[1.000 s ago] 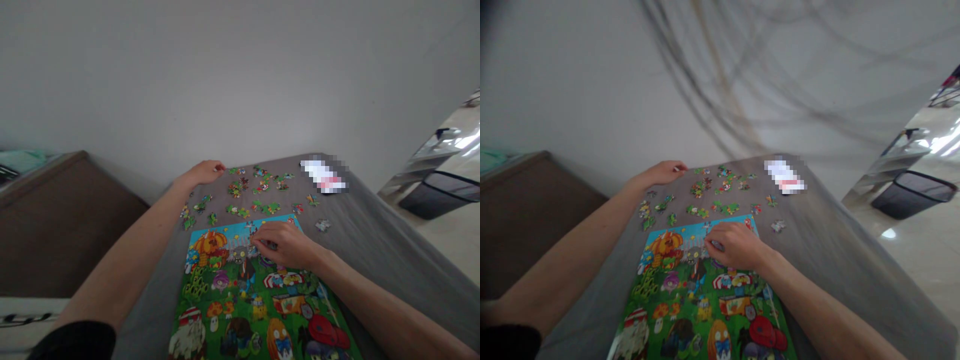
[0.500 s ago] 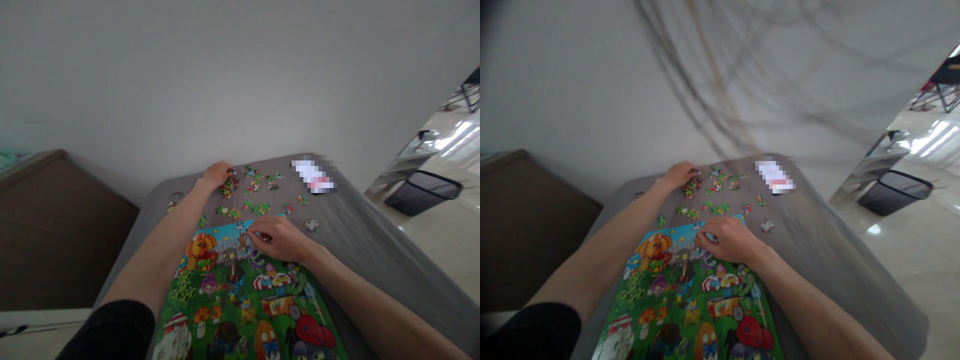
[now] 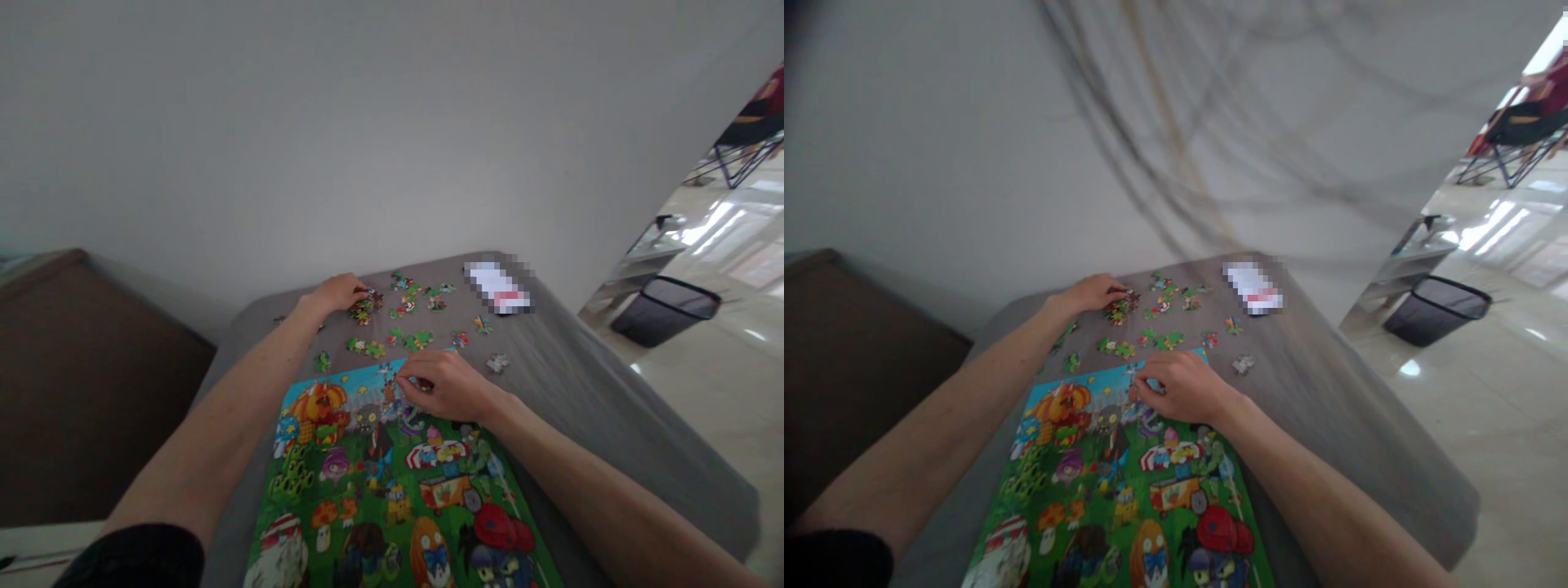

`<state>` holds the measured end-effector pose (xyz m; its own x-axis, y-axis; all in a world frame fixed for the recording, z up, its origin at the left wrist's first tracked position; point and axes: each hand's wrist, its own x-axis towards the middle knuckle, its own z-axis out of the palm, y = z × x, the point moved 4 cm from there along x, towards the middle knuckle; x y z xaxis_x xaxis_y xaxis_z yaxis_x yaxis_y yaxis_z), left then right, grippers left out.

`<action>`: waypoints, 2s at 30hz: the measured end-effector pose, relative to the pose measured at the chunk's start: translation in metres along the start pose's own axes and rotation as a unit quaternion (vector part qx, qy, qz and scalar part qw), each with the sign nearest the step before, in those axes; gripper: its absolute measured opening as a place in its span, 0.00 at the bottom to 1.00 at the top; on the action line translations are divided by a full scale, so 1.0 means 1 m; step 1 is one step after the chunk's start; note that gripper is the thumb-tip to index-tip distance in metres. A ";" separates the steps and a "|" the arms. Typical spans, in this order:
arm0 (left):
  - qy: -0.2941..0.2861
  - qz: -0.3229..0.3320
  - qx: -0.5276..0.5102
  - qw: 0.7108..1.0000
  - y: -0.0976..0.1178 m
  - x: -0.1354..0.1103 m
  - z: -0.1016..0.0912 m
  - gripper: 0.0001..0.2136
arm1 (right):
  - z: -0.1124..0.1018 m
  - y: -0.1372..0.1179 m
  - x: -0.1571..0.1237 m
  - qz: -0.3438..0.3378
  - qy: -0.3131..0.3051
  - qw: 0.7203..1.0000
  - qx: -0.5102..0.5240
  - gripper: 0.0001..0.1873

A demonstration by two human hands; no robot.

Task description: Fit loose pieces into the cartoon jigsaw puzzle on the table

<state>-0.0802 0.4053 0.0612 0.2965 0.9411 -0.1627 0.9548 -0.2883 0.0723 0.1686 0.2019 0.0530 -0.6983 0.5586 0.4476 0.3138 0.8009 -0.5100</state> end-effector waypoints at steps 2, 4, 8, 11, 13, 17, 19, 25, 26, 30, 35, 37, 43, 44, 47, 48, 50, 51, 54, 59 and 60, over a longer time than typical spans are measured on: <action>0.009 -0.007 -0.009 1.000 -0.001 0.000 -0.001 0.18 | 0.000 0.000 0.000 0.003 -0.002 1.000 0.000 0.16; 0.027 -0.019 -0.020 0.999 -0.003 0.000 -0.003 0.18 | 0.000 0.000 0.000 0.002 0.001 1.000 -0.004 0.16; 0.081 -0.041 -0.049 0.995 -0.005 -0.011 -0.011 0.18 | -0.003 0.006 0.000 0.009 0.021 0.999 -0.023 0.14; 0.116 -0.029 -0.072 0.990 0.003 -0.026 -0.015 0.19 | -0.011 0.017 -0.001 0.040 0.064 0.996 -0.036 0.13; 0.120 -0.006 -0.082 0.989 0.015 -0.031 -0.012 0.19 | -0.016 0.024 -0.001 0.065 0.093 0.993 -0.043 0.12; 0.088 0.045 -0.076 0.992 0.049 -0.023 0.001 0.18 | -0.021 0.032 -0.002 0.099 0.110 0.987 -0.057 0.10; 0.074 0.058 -0.065 0.993 0.065 -0.013 0.007 0.17 | -0.021 0.031 -0.002 0.091 0.103 0.989 -0.054 0.10; 0.029 0.081 -0.058 0.995 0.088 0.006 0.006 0.18 | -0.020 0.030 0.000 0.074 0.094 0.991 -0.054 0.11; 0.020 0.083 -0.058 0.995 0.089 0.007 0.005 0.18 | -0.020 0.030 0.000 0.073 0.093 0.991 -0.055 0.11; -0.005 0.072 -0.058 0.996 0.093 0.011 0.007 0.18 | -0.022 0.028 0.001 0.054 0.090 0.993 -0.055 0.11; -0.040 0.030 -0.069 0.996 0.091 0.011 0.006 0.18 | -0.022 0.023 0.001 0.039 0.086 0.994 -0.056 0.11; -0.043 0.015 -0.077 0.996 0.086 0.007 0.001 0.18 | -0.021 0.023 0.000 0.040 0.084 0.994 -0.055 0.11; 0.022 -0.023 -0.123 0.992 0.066 -0.022 -0.021 0.16 | -0.035 0.043 -0.003 0.090 0.118 0.985 -0.091 0.12; 0.041 -0.024 -0.137 0.989 0.064 -0.032 -0.024 0.16 | -0.042 0.051 -0.005 0.111 0.137 0.978 -0.107 0.12; 0.083 -0.014 -0.190 0.978 0.058 -0.074 -0.027 0.22 | -0.062 0.079 -0.015 0.217 0.161 0.945 -0.184 0.22; 0.094 -0.012 -0.206 0.974 0.056 -0.091 -0.027 0.24 | -0.067 0.088 -0.019 0.260 0.150 0.930 -0.212 0.26; 0.110 -0.011 -0.237 0.965 0.054 -0.127 -0.026 0.27 | -0.073 0.104 -0.026 0.334 0.111 0.900 -0.259 0.35; 0.115 -0.013 -0.251 0.961 0.052 -0.144 -0.025 0.28 | -0.075 0.111 -0.028 0.362 0.090 0.887 -0.274 0.37; 0.126 -0.023 -0.293 0.947 0.051 -0.188 -0.020 0.29 | -0.075 0.123 -0.030 0.407 0.054 0.864 -0.292 0.39; 0.102 -0.050 -0.428 0.897 0.055 -0.229 -0.002 0.26 | -0.079 0.117 -0.023 0.394 0.099 0.870 -0.280 0.35; 0.093 -0.044 -0.445 0.890 0.058 -0.234 0.002 0.26 | -0.079 0.109 -0.019 0.373 0.120 0.883 -0.259 0.33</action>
<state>-0.0940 0.1680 0.1015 0.1326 0.9901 -0.0462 0.5550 -0.0356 0.8311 0.2668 0.2952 0.0467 -0.0354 0.9519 0.3042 0.9246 0.1467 -0.3517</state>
